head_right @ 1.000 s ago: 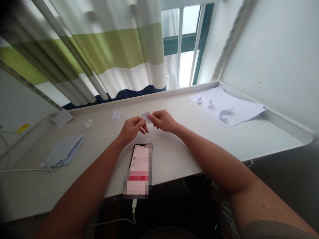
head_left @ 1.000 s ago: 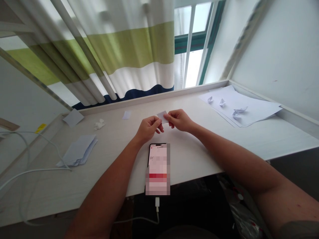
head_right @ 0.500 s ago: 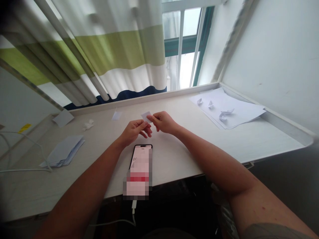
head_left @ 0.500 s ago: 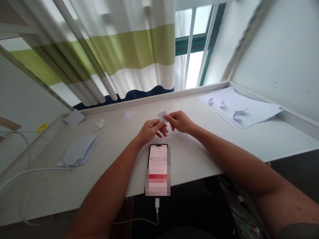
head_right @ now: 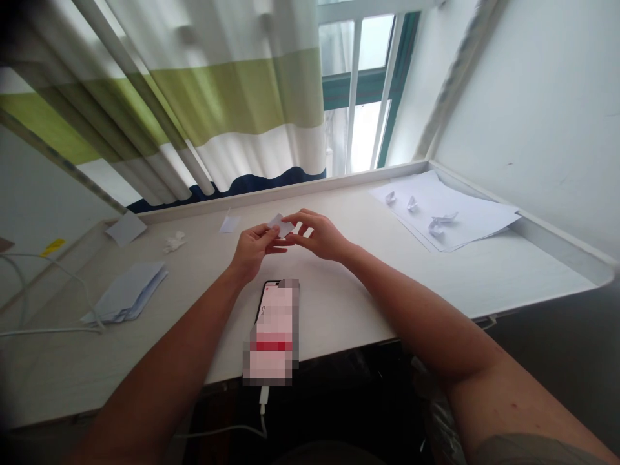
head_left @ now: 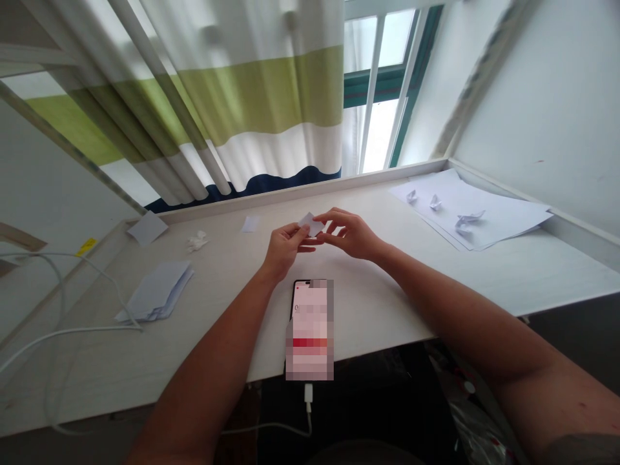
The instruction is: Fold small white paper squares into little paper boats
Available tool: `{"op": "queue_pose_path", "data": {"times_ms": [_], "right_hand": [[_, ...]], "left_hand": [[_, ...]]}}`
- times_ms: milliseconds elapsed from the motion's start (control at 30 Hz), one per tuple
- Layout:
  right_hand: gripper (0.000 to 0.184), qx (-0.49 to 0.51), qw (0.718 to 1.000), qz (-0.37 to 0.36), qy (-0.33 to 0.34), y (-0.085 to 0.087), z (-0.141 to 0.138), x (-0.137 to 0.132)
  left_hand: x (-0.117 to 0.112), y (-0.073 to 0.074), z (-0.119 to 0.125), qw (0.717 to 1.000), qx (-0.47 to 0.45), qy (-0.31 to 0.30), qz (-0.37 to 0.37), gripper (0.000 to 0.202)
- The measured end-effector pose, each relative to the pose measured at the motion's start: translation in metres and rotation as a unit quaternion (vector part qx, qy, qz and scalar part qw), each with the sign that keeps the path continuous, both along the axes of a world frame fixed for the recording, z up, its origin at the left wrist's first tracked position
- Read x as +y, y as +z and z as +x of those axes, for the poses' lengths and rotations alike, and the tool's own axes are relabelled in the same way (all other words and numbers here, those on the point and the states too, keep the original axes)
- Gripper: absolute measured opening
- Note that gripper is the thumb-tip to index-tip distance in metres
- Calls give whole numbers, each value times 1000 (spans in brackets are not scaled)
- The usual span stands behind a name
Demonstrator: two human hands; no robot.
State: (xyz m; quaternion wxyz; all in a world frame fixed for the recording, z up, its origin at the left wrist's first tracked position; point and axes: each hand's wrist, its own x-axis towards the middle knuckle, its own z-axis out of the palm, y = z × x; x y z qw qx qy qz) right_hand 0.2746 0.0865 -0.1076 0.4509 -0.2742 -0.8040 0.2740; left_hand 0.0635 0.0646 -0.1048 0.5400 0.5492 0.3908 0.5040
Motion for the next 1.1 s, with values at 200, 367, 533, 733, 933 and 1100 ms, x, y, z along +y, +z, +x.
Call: {"op": "queue_pose_path", "data": {"times_ms": [200, 367, 533, 733, 933, 1100], "right_hand": [[22, 14, 1000, -14, -7, 0, -1, 1], [23, 25, 999, -22, 0, 2, 0, 0], [27, 3, 1000, -17, 11, 6, 1, -3], [22, -1, 999, -45, 0, 6, 0, -4], [26, 32, 995, -92, -17, 3, 0, 1], [32, 61, 990, -121, -37, 0, -2, 3]], "left_hand": [[1, 0, 0, 1000, -27, 1, -3, 46], [1, 1, 3, 999, -24, 25, 16, 34], [5, -1, 2, 999, -21, 46, 11, 31], [4, -2, 1, 998, -44, 29, -23, 39], [2, -2, -1, 1000, -11, 17, -11, 46], [1, -2, 0, 999, 33, 3, -7, 40]]}}
